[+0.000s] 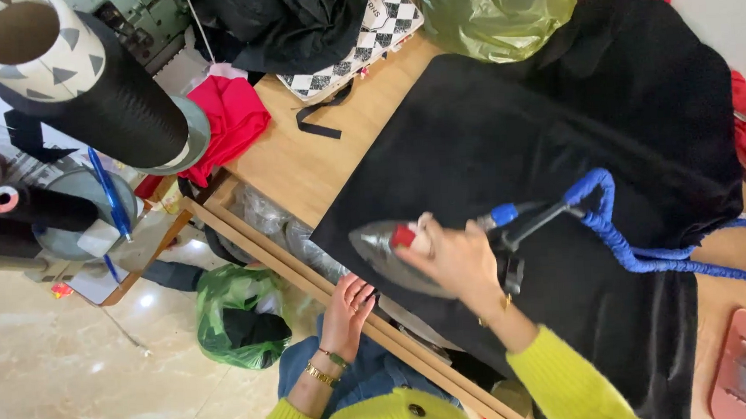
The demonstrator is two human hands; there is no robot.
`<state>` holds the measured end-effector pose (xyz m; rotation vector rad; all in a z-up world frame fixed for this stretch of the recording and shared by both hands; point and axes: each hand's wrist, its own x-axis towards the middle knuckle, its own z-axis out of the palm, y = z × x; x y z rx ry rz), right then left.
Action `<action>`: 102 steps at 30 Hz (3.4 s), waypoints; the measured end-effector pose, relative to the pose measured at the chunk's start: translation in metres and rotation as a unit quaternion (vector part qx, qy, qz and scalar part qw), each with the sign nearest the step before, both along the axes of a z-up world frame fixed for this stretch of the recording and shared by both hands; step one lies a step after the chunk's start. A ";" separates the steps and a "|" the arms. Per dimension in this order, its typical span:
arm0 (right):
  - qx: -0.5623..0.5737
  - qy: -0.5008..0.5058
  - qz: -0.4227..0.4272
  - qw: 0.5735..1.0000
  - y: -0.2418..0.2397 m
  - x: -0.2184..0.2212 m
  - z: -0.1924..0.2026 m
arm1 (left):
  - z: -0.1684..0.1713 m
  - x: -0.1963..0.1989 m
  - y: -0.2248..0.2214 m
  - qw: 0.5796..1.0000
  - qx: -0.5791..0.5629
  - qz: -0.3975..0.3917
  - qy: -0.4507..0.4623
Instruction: The person is using a steam iron to press a large piece of black fabric on a wooden work table, repositioning the fabric as they go.
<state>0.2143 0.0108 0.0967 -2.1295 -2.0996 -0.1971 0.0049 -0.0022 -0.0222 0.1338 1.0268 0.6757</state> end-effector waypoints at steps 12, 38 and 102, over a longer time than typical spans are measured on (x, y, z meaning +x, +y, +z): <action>0.056 -0.133 -0.027 0.989 0.058 0.056 -0.016 | -0.007 0.008 -0.004 0.999 -0.040 -0.003 -0.009; -0.035 -0.092 -0.024 0.995 -0.055 0.056 -0.019 | -0.033 0.017 -0.023 0.997 -0.074 0.009 -0.032; 0.087 -0.060 -0.195 0.975 0.002 0.192 -0.026 | -0.003 0.097 -0.080 0.267 0.786 -0.473 0.296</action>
